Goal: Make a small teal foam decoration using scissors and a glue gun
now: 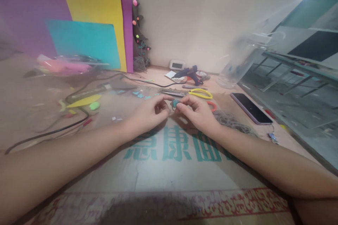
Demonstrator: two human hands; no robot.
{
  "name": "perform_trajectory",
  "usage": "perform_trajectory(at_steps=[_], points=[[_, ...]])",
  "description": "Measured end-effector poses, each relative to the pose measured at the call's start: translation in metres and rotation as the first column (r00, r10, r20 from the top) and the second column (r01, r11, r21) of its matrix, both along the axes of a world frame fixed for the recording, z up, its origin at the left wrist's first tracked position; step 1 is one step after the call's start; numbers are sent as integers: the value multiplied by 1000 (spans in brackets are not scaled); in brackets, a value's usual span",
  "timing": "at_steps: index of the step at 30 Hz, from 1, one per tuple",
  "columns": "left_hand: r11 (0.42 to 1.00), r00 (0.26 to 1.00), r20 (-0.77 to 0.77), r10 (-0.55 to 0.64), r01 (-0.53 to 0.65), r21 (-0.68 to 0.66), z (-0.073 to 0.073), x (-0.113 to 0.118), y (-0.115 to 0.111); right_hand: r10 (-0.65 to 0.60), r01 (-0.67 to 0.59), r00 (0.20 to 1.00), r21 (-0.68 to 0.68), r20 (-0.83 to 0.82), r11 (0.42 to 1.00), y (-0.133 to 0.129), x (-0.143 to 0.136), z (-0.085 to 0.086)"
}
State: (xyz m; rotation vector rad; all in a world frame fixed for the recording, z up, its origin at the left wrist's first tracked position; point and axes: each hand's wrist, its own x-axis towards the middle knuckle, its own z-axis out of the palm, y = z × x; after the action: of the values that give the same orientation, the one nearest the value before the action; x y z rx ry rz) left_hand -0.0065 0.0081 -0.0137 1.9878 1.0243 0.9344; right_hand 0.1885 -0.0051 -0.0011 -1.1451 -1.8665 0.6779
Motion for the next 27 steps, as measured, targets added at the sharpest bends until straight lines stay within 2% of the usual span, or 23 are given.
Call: perform_trajectory(at_steps=[2,5,10,13,16,19,21,24,27], points=[[999,997,-58,-47,48,2,0,0,0,12,-11,1000,-5,18,1000,0,0,0],[999,997,-64,-35,35,-5,0,0,1,21,-20,1000,-43,17,999,0,0,0],[999,996,72,46,-44,-23,2,-1,2,27,-30,999,-196,-19,980,-1,-3,1],[998,994,90,67,-64,-28,4,-2,1,89,-92,996,-243,-24,966,-2,-5,2],[998,991,127,47,-43,-33,3,-2,0,126,-129,992,-253,-29,959,-2,-6,2],[998,967,254,11,7,-70,-1,-1,2,100,-110,994,-229,-54,967,0,-4,0],[997,953,303,25,-1,-78,-4,0,4,79,-98,993,-227,-92,969,2,-2,-1],[998,976,211,59,-56,-21,-4,-1,5,52,-83,989,-225,-139,971,6,0,-3],[999,999,47,22,-23,24,-2,-2,4,44,-81,985,-224,-165,971,8,1,-5]])
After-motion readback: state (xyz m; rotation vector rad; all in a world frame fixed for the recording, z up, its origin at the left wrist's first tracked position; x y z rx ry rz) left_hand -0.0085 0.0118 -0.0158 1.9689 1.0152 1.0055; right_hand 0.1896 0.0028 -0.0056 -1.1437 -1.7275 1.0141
